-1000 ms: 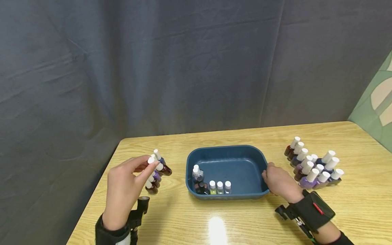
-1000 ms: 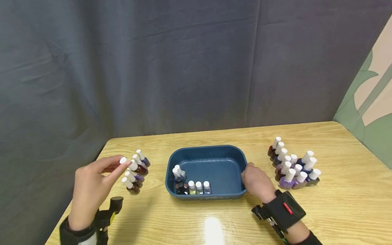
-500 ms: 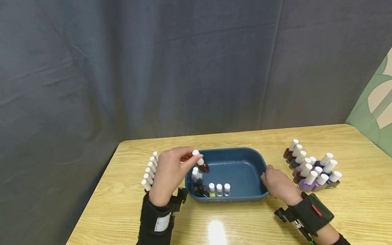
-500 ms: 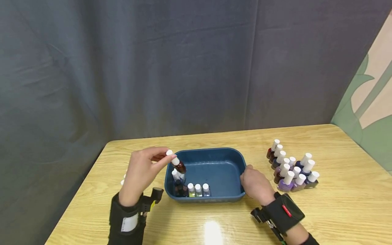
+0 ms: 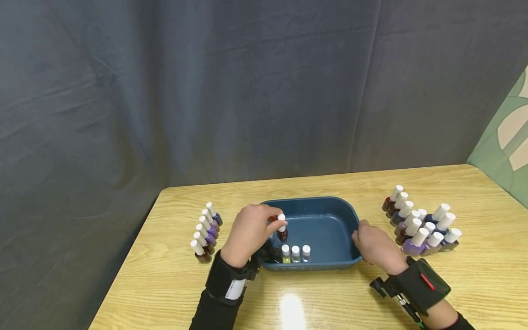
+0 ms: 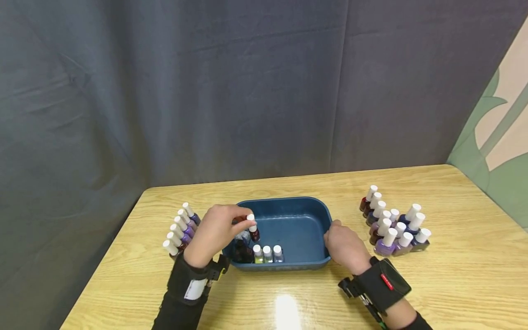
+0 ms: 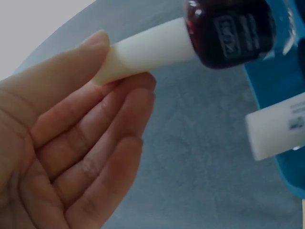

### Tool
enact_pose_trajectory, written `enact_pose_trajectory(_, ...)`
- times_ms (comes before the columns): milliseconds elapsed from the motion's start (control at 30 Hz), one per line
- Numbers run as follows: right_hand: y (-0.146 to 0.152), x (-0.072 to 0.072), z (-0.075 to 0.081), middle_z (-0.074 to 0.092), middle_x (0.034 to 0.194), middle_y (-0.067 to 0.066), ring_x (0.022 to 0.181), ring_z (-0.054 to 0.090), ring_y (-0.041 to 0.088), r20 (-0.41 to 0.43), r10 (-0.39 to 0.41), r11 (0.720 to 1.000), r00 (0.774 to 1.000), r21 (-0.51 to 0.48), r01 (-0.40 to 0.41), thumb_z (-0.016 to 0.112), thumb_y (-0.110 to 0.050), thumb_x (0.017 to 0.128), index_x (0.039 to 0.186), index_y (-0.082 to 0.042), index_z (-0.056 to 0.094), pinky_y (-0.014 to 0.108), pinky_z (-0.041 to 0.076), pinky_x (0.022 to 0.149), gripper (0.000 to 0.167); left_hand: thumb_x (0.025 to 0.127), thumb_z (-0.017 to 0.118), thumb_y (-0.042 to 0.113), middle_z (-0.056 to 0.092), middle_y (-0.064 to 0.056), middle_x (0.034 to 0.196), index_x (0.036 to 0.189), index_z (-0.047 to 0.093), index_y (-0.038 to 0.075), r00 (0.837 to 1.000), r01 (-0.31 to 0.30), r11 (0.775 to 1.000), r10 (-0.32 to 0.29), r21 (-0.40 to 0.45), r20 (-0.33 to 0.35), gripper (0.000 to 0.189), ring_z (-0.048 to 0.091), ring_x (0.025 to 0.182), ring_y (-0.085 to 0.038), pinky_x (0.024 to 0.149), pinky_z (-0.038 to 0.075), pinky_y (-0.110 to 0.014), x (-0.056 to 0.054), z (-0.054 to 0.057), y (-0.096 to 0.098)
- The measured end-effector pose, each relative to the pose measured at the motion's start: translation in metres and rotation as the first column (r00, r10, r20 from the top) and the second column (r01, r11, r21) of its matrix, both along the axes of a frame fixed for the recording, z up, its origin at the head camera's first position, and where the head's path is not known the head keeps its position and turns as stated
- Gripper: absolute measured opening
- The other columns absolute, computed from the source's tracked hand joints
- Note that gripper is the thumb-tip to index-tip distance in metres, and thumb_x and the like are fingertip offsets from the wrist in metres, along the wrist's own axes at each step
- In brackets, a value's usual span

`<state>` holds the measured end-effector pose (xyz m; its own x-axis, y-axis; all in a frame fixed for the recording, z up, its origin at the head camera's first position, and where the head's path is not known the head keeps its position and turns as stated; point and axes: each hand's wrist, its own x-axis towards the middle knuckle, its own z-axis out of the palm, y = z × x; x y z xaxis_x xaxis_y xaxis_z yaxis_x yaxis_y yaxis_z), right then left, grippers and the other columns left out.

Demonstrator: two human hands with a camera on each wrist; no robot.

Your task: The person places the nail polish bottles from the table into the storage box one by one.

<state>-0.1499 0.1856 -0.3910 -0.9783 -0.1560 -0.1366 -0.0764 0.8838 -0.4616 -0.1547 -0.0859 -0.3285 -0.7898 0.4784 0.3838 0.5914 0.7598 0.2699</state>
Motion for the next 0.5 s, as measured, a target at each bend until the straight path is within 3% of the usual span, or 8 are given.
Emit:
enact_pose_trajectory(133, 0.0, 0.0, 0.0, 0.049, 0.057, 0.007, 0.044, 0.047, 0.016, 0.015, -0.005, 1.0, 1.0, 0.0, 0.005, 0.035, -0.012, 0.095, 0.099, 0.014, 0.041, 0.029, 0.033, 0.048, 0.026, 0.079, 0.068, 0.029, 0.062, 0.007, 0.067, 0.083, 0.071, 0.02, 0.999, -0.008, 0.999, 0.006, -0.043, -0.045, 0.01, 0.041, 0.051, -0.003, 0.055, 0.033, -0.019, -0.003, -0.005, 0.002)
enact_pose_trajectory(233, 0.0, 0.0, 0.0, 0.049, 0.057, 0.007, 0.044, 0.048, 0.016, 0.024, -0.008, 1.0, 1.0, 0.003, 0.007, 0.035, -0.012, 0.095, 0.1, 0.014, 0.04, 0.029, 0.034, 0.048, 0.027, 0.078, 0.069, 0.029, 0.066, 0.007, 0.07, 0.084, 0.073, 0.022, 0.997, -0.028, 0.997, 0.023, -0.068, -0.069, 0.01, 0.049, 0.056, -0.005, 0.069, 0.041, -0.026, -0.003, -0.008, 0.002)
enact_pose_trajectory(333, 0.0, 0.0, 0.0, 0.049, 0.057, 0.007, 0.044, 0.048, 0.016, 0.021, -0.006, 1.0, 1.0, 0.008, 0.006, 0.035, -0.011, 0.095, 0.1, 0.014, 0.041, 0.029, 0.034, 0.048, 0.027, 0.078, 0.069, 0.029, 0.068, 0.008, 0.073, 0.087, 0.073, 0.023, 0.997, -0.051, 0.995, 0.045, -0.086, -0.064, 0.011, 0.056, 0.064, -0.008, 0.082, 0.04, -0.035, -0.004, -0.011, 0.003)
enact_pose_trajectory(500, -0.001, 0.0, 0.001, 0.049, 0.056, 0.007, 0.043, 0.047, 0.016, 0.022, -0.008, 1.0, 1.0, 0.009, 0.007, 0.035, -0.011, 0.095, 0.1, 0.015, 0.04, 0.029, 0.033, 0.047, 0.027, 0.077, 0.069, 0.03, 0.066, 0.008, 0.069, 0.085, 0.073, 0.025, 0.997, -0.068, 0.989, 0.062, -0.129, -0.053, 0.01, 0.057, 0.067, -0.009, 0.084, 0.037, -0.036, -0.005, -0.014, 0.003)
